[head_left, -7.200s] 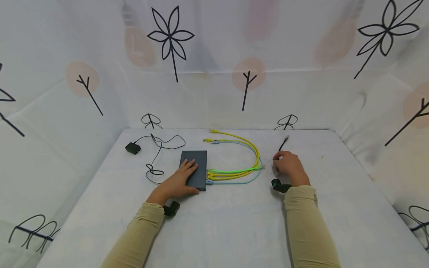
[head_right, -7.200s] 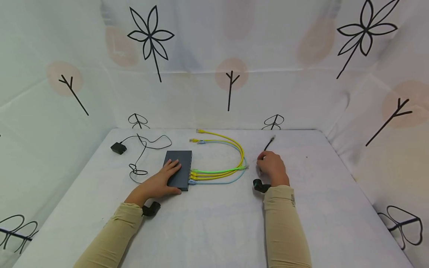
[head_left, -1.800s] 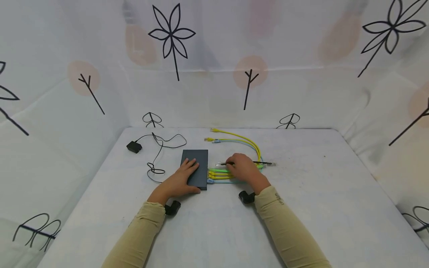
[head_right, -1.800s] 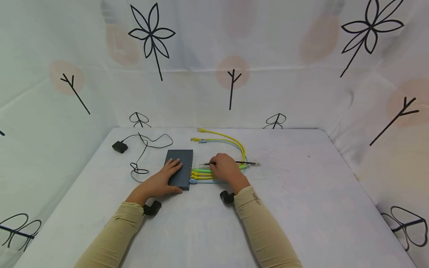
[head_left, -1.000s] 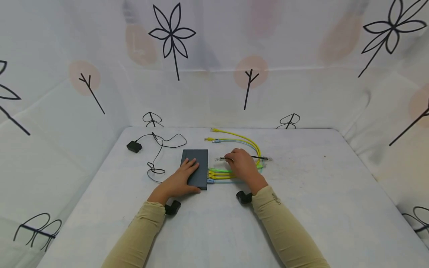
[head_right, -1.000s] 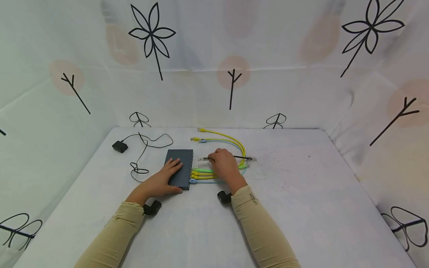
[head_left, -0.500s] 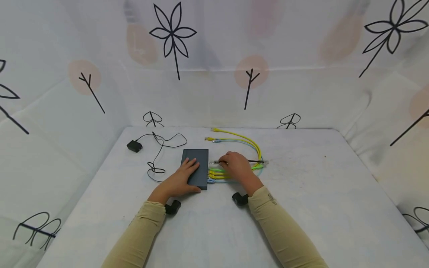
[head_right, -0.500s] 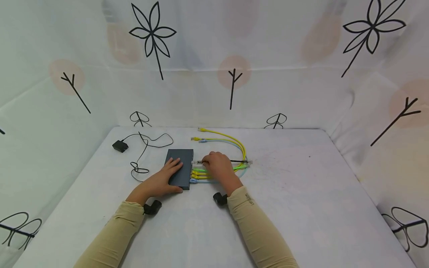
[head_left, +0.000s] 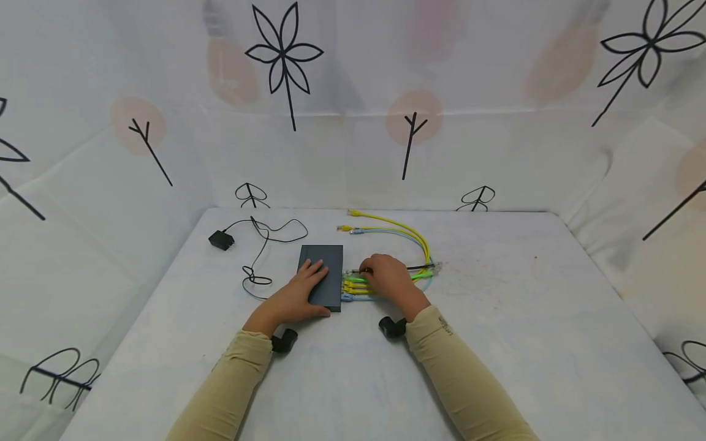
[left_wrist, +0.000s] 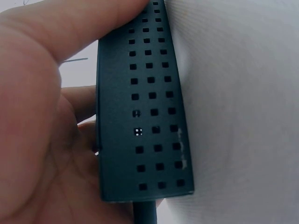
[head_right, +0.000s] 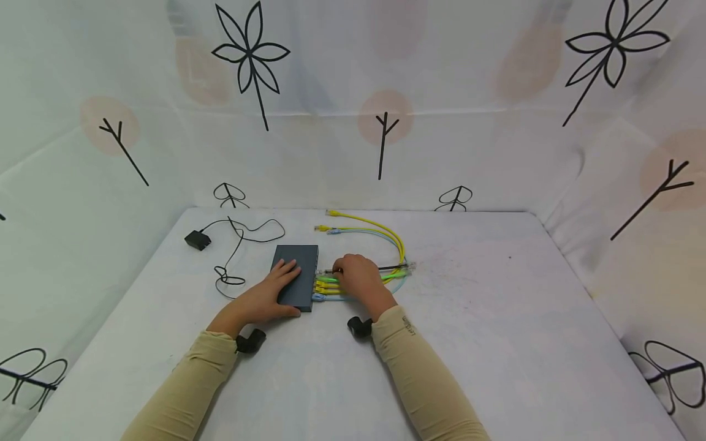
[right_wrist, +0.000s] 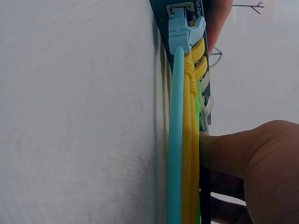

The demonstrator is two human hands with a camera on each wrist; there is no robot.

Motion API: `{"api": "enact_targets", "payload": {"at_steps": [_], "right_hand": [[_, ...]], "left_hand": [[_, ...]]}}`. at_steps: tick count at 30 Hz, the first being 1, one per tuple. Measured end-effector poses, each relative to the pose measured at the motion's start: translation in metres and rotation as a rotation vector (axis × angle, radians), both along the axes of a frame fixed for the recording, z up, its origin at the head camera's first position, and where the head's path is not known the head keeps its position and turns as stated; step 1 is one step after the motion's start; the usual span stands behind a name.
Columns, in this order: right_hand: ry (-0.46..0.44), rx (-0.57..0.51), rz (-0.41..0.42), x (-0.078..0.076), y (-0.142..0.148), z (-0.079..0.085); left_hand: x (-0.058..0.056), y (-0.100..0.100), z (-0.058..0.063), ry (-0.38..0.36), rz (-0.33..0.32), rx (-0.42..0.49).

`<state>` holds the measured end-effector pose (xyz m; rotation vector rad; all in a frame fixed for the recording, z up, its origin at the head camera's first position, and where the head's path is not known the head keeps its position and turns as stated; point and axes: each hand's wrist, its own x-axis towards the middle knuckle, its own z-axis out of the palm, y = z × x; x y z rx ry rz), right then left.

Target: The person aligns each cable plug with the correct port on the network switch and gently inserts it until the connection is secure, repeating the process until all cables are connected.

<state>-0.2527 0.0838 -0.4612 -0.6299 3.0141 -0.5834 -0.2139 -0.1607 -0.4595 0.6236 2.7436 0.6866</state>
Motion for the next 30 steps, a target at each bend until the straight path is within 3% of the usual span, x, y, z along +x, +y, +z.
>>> {"api": "enact_targets", "payload": {"at_steps": [20, 30], "right_hand": [[0.006, -0.014, 0.023, 0.0005, -0.0020, 0.0003], [-0.050, -0.034, 0.035, -0.0010, -0.0044, 0.0036]], "left_hand": [[-0.0002, 0.0013, 0.0020, -0.036, 0.017, -0.006], [0.0019, 0.0025, 0.0043, -0.029, 0.014, -0.004]]}}
